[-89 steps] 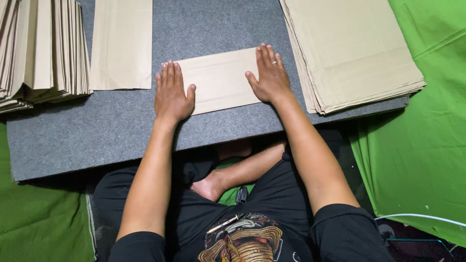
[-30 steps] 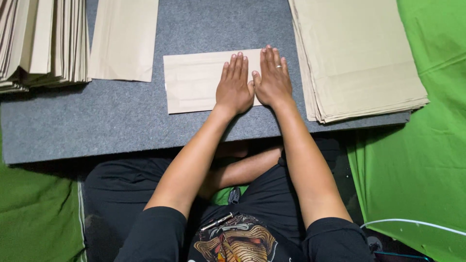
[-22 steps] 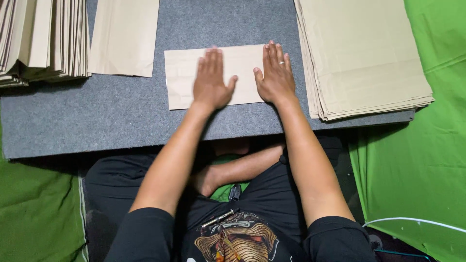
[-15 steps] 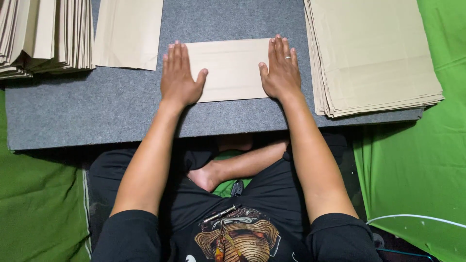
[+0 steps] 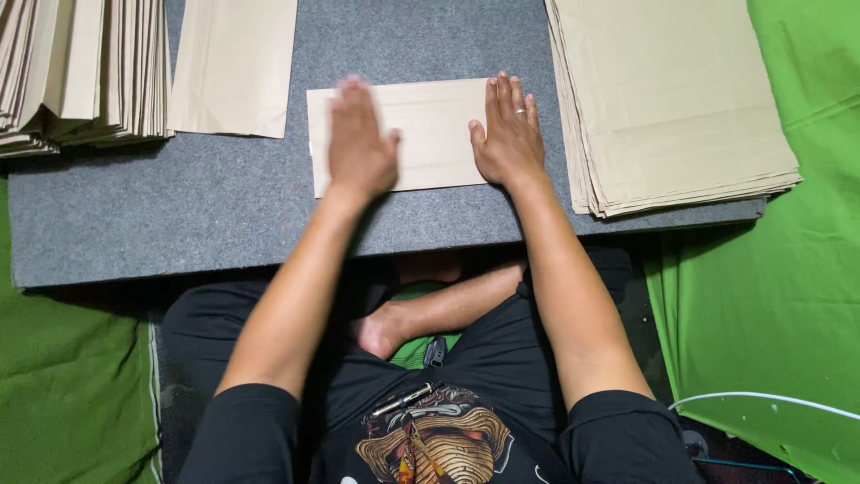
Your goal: Folding paper bags at a workstation by hand
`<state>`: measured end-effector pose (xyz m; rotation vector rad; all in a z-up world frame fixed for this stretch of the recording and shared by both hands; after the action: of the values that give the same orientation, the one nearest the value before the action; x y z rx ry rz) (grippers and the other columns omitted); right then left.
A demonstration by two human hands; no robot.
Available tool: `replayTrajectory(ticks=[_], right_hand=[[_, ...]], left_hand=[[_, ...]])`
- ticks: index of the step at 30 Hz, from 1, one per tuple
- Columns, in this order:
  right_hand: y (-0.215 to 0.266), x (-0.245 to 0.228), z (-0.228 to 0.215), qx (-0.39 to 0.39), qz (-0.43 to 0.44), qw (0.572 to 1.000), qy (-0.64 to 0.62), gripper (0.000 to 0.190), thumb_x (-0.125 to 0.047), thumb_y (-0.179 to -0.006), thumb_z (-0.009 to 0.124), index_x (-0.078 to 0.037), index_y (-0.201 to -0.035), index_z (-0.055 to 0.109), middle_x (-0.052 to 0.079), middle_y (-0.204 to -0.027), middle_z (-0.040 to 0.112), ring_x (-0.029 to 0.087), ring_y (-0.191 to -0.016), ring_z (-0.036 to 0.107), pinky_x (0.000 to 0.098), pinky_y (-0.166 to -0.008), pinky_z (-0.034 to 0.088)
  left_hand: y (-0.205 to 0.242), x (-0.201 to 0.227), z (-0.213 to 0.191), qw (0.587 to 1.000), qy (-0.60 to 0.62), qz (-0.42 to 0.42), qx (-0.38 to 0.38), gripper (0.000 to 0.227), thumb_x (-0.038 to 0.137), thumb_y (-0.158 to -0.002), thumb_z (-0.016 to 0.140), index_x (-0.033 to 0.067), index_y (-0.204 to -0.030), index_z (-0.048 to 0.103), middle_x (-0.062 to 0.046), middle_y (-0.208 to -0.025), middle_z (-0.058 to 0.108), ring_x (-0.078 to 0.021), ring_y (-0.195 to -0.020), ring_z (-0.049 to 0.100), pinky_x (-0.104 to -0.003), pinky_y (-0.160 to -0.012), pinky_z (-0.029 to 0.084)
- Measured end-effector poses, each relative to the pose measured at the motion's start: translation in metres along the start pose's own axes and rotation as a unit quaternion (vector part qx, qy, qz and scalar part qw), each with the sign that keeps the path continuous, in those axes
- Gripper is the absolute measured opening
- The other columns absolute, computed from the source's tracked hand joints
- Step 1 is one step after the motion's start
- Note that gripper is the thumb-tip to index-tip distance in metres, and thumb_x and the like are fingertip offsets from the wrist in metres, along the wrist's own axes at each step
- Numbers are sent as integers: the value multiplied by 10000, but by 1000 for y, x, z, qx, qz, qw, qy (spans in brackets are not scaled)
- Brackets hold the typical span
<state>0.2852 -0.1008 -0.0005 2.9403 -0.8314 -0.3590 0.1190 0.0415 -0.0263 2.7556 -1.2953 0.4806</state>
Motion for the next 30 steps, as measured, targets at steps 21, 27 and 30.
replayTrajectory(ticks=[21, 27, 30], right_hand=[[3, -1, -3, -5, -8, 1000, 1, 659, -346, -1117, 269, -29, -1657, 65, 155, -1743, 25, 286, -1604, -24, 469, -1296, -20], [4, -2, -4, -9, -1, 1000, -1, 658, -348, -1121, 261, -37, -1656, 36, 149, -1746, 9, 282, -1605, -42, 463, -1300, -24], [-2, 3, 4, 32, -21, 999, 10, 673, -336, -1101, 319, -2, -1647, 112, 184, -1734, 77, 336, -1601, 36, 505, -1291, 42]], left_hand=[[14, 12, -32, 989, -34, -62, -133, 841, 568, -1056, 215, 6, -1641, -7, -181, -1733, -38, -302, -1601, -68, -422, -1290, -49], [29, -31, -50, 982, -37, -114, -145, 851, 590, -1062, 182, 16, -1640, -66, -151, -1730, -123, -279, -1591, -131, -430, -1306, -64], [28, -60, -40, 997, 6, -74, -21, 855, 522, -1038, 354, -45, -1636, 127, -241, -1720, 88, -350, -1595, 28, -468, -1294, 4]])
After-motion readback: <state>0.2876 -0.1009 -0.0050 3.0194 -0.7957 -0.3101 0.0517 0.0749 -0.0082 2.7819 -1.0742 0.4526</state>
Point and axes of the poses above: each hand's wrist, its own y-axis away from the middle knuckle, its own z-axis out of the palm, x = y × z, the point moved 9 cm from there along -y, towards the middle knuckle
